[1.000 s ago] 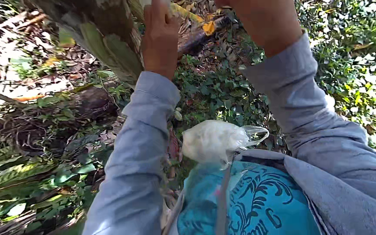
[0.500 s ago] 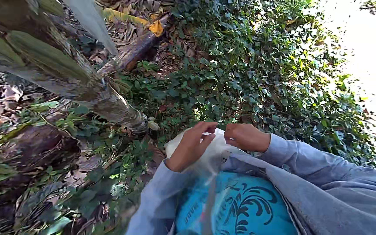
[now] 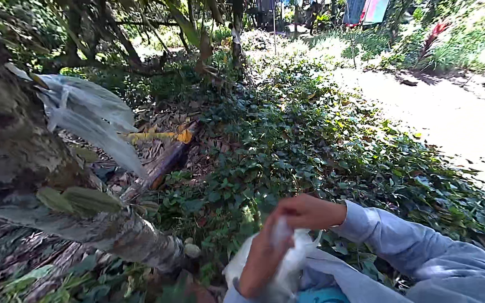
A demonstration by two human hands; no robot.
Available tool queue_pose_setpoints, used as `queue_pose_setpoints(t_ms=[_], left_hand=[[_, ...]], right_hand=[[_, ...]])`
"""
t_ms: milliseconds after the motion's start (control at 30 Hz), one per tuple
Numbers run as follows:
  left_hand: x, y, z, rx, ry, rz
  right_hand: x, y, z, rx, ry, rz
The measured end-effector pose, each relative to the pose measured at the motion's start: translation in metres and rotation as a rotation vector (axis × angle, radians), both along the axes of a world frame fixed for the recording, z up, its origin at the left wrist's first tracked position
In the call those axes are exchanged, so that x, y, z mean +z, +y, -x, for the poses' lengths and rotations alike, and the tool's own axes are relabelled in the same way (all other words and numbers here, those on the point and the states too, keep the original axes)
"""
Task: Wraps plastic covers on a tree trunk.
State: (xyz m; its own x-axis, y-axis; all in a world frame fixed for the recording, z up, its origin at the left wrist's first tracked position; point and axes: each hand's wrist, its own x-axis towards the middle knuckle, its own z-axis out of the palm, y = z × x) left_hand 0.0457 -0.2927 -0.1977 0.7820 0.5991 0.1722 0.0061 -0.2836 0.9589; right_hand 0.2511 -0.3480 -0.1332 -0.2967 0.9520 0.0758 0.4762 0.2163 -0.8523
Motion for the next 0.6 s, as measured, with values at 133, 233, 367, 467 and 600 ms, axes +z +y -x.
queue_pose_setpoints(t_ms=[133, 233, 367, 467, 600], left_hand=[[0.038, 0.015, -0.001, -0.058, 0.010, 0.115], [0.047, 0.040, 0.007, 0.002, 0.040, 0.044], [0.061, 0.066, -0.003, 0.326, -0.123, -0.107], [0.098, 0.084, -0.006, 0.481, -0.023, -0.165], [0.130, 0.111, 0.002, 0.620, -0.008, -0.203]], right_hand=[[0.015, 0.012, -0.017, -0.218, 0.143, -0.092], [0.015, 0.030, -0.026, -0.236, 0.155, -0.167], [0.031, 0.061, -0.011, -0.157, 0.512, -0.033], [0.053, 0.095, -0.007, -0.238, 0.685, 0.000], [0.059, 0.135, -0.027, -0.175, 0.526, -0.123]])
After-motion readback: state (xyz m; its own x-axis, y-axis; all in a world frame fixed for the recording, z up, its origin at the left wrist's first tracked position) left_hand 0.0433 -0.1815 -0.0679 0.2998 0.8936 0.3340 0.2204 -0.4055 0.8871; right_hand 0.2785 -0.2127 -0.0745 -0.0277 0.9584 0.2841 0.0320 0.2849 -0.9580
